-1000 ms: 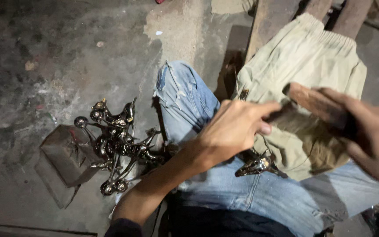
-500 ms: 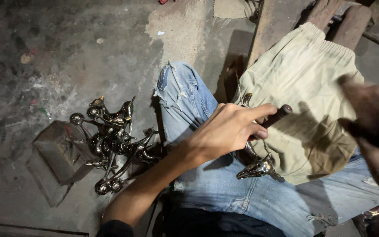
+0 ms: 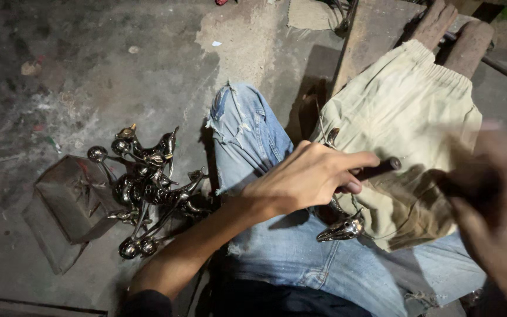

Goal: The person sits on the floor with a wooden board on their lap and polishes cast metal animal figurines. They hold a figurine steady and rub its surfaces with a wooden block, then pull a thin strip around the figurine's parts to buff them, working one figurine at a time.

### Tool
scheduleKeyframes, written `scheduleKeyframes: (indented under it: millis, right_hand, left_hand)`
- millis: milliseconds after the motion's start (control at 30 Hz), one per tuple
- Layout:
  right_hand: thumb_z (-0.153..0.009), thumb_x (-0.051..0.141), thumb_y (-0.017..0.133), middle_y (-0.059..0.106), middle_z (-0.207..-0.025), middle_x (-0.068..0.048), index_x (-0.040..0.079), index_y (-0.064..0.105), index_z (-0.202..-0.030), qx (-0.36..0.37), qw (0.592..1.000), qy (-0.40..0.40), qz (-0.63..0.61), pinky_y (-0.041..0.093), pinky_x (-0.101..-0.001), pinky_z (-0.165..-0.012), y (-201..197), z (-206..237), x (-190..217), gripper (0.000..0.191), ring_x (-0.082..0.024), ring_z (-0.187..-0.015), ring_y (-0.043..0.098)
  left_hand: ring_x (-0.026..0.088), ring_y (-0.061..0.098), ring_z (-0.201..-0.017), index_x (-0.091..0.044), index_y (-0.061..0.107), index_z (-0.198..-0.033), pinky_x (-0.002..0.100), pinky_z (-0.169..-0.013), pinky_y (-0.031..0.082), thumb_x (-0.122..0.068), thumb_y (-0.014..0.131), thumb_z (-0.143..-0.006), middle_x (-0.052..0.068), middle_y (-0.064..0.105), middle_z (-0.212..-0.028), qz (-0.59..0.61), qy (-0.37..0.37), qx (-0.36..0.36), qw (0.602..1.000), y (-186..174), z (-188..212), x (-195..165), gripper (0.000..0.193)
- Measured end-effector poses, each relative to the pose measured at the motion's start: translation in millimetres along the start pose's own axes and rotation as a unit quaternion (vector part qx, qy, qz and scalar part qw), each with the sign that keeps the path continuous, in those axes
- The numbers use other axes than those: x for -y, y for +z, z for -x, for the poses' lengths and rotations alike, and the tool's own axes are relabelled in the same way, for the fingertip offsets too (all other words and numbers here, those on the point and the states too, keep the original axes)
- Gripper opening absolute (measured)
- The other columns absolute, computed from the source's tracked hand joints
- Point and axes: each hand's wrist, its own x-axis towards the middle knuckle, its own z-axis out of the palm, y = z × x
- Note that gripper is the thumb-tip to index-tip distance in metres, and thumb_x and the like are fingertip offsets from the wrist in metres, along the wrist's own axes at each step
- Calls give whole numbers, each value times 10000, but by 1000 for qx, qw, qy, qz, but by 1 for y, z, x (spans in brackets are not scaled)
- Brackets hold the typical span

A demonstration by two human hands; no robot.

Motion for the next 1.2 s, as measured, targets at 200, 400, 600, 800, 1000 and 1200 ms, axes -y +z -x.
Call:
scheduleKeyframes:
  millis: [200,400,600,800,1000,1200]
  right_hand:
    - [-774,-36,701,691,-1058,-216,-45,534,-1357,-16,997,-61,-32,530,-447,-951,15,26,-27,607,-303,-979,688]
    - [-1065,-62,597,648,-1144,-165,-37,528,-1260,-111,959,-24,-261,546,-280,-954,42,55,-36,208,-177,-1006,671]
    - [-995,-8,653,680,-1059,-268,-102,591,-1197,-137,966,120,-186,500,-383,-776,43,54,-16,232,-279,-873,619]
    - [-1006,16,648,616,-989,-54,-1,536,-1348,-152,900,34,-406,600,-308,-939,44,54,-23,361,-125,-880,626]
    - [-1126,9,619,639,-1066,-103,9,475,-1387,-260,857,60,-441,511,-294,-1006,81,36,-27,298,-163,-1014,637]
    - [-1024,44,689,562,-1199,-222,-46,427,-1400,-178,948,49,-259,556,-397,-937,65,2,-20,467,-298,-1028,616]
  left_hand:
    - [83,715,-600,-115,629,-1370,233,-431,525,32,632,-936,81,804,-905,16,61,37,997,0,-5,7,458]
    - [66,417,-353,-147,588,-1393,270,-288,271,84,532,-908,40,815,-962,29,22,117,992,-4,-9,3,540]
    - [80,457,-393,-165,606,-1399,264,-306,268,54,555,-912,59,836,-911,15,-7,165,986,-9,-14,-2,536]
    - [130,802,-885,-62,591,-1395,228,-525,547,62,528,-995,130,760,-1176,72,74,-14,995,-16,12,-7,424]
    - [197,797,-952,18,605,-1293,295,-823,671,-47,691,-998,131,768,-1077,124,28,-142,982,-10,30,-20,314]
    - [189,808,-847,1,632,-1135,282,-708,649,4,642,-998,111,776,-924,77,-63,-229,968,8,30,-29,137]
